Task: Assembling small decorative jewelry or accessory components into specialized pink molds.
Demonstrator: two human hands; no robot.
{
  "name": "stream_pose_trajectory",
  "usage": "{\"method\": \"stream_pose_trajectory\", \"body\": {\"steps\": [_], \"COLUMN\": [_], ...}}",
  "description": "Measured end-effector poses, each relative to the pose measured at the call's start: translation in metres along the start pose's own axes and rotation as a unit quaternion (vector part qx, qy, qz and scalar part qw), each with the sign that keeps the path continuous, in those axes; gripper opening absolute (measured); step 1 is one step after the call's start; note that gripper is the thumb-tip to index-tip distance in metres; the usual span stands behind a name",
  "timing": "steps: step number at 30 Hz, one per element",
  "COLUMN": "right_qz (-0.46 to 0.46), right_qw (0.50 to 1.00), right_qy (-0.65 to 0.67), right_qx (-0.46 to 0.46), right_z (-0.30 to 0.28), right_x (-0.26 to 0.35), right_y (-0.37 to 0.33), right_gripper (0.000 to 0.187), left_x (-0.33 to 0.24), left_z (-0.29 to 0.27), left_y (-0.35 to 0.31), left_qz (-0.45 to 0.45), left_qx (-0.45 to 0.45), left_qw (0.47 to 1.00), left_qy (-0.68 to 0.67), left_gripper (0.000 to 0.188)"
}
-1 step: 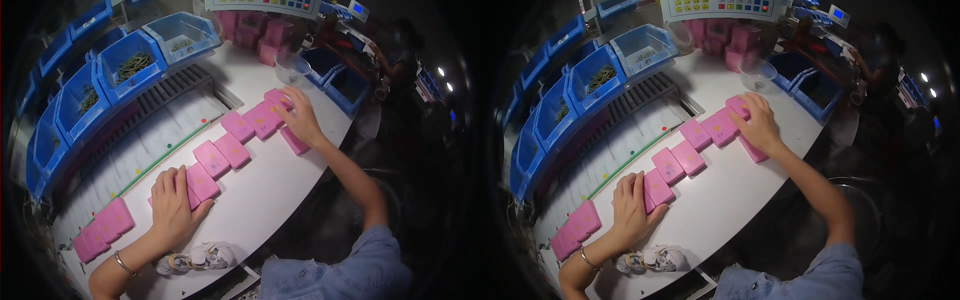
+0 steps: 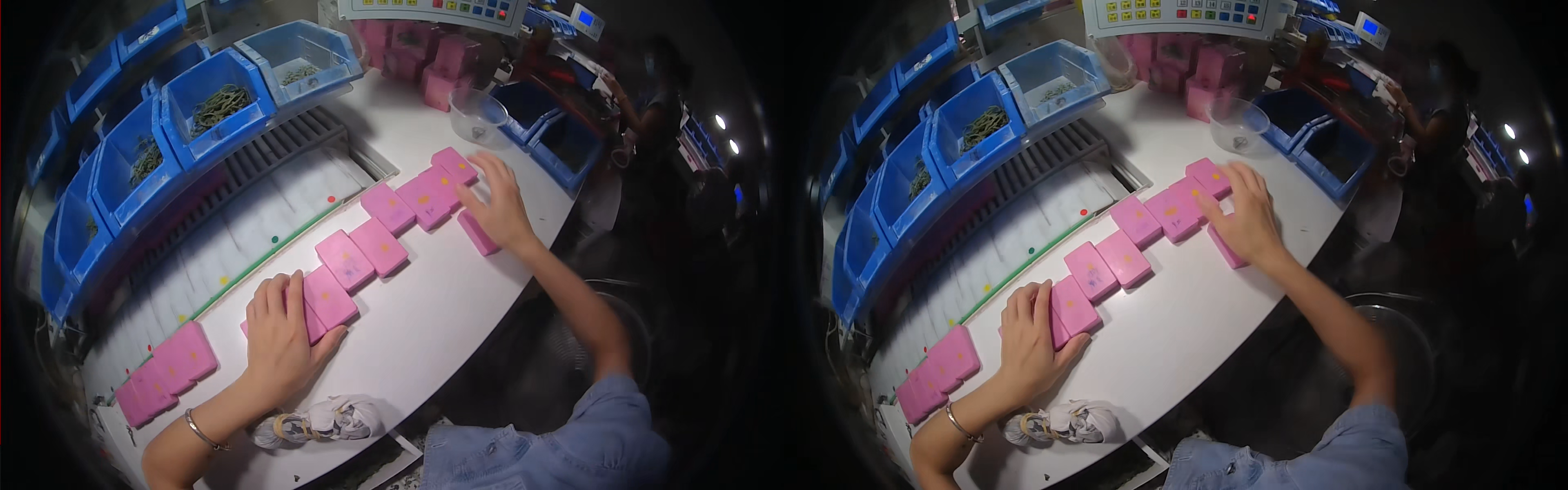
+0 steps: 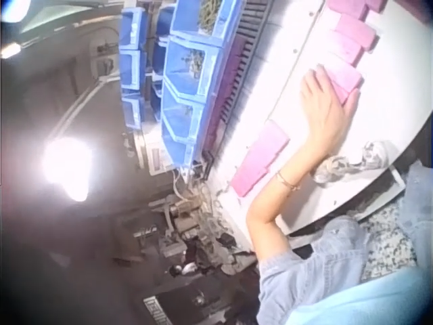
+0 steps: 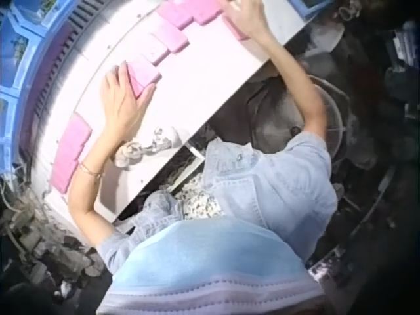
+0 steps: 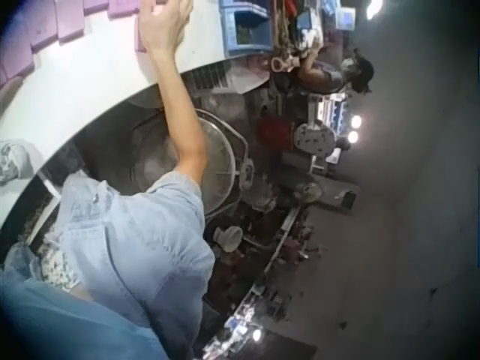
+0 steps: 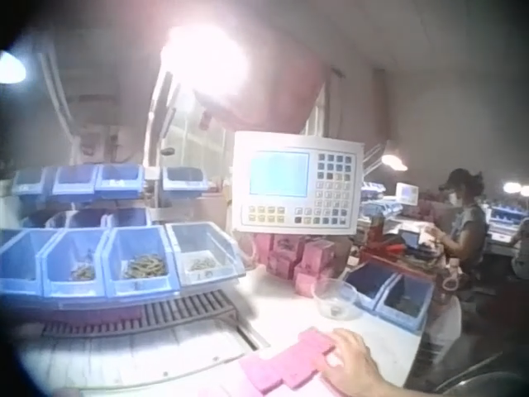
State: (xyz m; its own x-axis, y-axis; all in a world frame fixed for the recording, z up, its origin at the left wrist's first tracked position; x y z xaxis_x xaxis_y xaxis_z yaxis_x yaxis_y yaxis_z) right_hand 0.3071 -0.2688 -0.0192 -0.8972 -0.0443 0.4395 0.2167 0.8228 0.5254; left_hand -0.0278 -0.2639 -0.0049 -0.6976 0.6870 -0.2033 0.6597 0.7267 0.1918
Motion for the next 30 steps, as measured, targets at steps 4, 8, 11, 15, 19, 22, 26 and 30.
{"method": "stream_pose_trajectory", "body": {"steps": [4,8,11,15,19,22,26,30], "right_qz": [0.005,0.012,0.065,0.057,-0.013,0.013,-0.003,-0.073], "right_qw": [0.991,0.988,0.983,0.98,0.995,1.0,1.0,0.996], "right_qy": [-0.116,-0.149,-0.174,-0.191,-0.103,-0.001,0.013,-0.039], "right_qx": [0.06,0.039,0.003,-0.02,-0.009,-0.005,-0.023,-0.03], "right_z": [-0.023,-0.029,-0.03,-0.007,0.015,0.014,0.009,0.018], "right_x": [0.019,-0.017,-0.047,-0.082,-0.071,-0.072,-0.058,-0.05], "right_y": [-0.07,-0.079,-0.059,-0.016,0.012,0.015,0.018,0.026], "right_gripper": [0.055,0.051,0.045,0.044,0.033,0.029,0.034,0.038], "left_x": [0.001,0.005,0.006,0.005,0.008,0.009,0.005,-0.027], "left_z": [0.0,0.003,0.003,0.004,0.003,0.001,-0.001,0.007], "left_y": [-0.003,-0.005,-0.004,0.001,0.002,0.001,0.013,0.045], "left_qz": [-0.001,0.004,0.001,0.001,-0.006,-0.009,-0.009,0.022], "left_qx": [0.004,0.005,0.001,-0.011,-0.013,-0.011,-0.031,-0.04], "left_qw": [1.0,1.0,1.0,1.0,1.0,1.0,0.999,0.999], "left_qy": [0.004,0.018,0.015,0.012,-0.006,-0.011,-0.003,-0.02], "left_gripper": [0.079,0.079,0.079,0.077,0.079,0.081,0.087,0.096]}}
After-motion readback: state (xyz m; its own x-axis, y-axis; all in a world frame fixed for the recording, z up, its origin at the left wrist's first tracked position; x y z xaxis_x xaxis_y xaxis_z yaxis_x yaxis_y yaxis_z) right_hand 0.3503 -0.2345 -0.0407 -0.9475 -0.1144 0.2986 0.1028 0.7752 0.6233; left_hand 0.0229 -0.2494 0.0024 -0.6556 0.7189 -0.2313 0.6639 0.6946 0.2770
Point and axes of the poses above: each hand's wrist, its own y-axis towards the middle knuckle, its own z-axis out of the palm, x = y × z, the point moved 1 cm from there along y, towards the middle knuckle, and after that the axes turned 2 degrees about x, right-handed, at the moved point
